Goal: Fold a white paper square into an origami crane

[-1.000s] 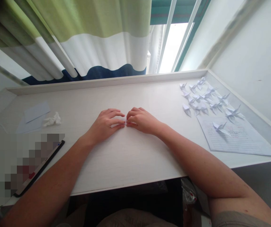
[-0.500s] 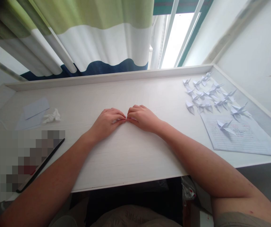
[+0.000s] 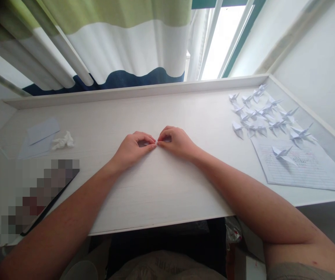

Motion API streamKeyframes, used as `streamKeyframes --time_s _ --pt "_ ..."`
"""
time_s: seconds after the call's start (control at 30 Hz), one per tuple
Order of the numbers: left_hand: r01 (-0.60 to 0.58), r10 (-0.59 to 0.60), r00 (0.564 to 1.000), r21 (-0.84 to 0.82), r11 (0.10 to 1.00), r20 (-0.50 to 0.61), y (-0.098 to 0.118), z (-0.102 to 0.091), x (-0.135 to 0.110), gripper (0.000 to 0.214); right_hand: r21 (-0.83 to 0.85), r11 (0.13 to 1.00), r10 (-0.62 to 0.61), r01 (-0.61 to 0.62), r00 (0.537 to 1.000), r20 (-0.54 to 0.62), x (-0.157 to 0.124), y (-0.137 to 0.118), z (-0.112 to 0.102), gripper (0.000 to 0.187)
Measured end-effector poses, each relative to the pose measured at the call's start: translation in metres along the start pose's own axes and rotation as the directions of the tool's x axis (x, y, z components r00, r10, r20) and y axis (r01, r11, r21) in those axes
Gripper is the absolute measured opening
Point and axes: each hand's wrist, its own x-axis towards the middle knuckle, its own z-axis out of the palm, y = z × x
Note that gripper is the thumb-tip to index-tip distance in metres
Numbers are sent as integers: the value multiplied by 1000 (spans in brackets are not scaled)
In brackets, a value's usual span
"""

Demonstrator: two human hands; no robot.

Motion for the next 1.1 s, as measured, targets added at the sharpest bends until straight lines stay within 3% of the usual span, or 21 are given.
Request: streamKeyframes --time_s 0.27,0.47,0.53,0.67,0.77,0.87,0.97,1.1 --pt "10 -10 1000 -8 1000 9 0 1 1 7 -16 999 48 -49 998 -51 1 -3 1 3" --pt "-84 82 996 136 987 20 1 0 -1 13 3 995 99 -100 991 -88 4 -3 2 8" --pt "-158 149 987 259 953 58 3 -1 -3 15 16 994 111 -110 989 -98 6 -3 4 10" --pt "-308 239 951 520 797 196 11 -4 -9 26 26 993 118 -116 989 -89 8 -4 3 12" --pt "-346 258 938 596 725 230 16 -6 -12 29 54 994 93 -91 994 -50 6 -1 -3 11" --pt "-368 278 930 600 710 242 16 -7 -14 30 144 986 87 -86 996 -2 3 6 -9 11" --pt "-396 306 918 575 716 251 14 -8 -14 30 129 992 -5 3 1000 14 2 14 -11 15" --pt "-413 325 911 566 713 254 11 -8 -12 31 -102 975 -189 195 980 63 1 15 -12 19"
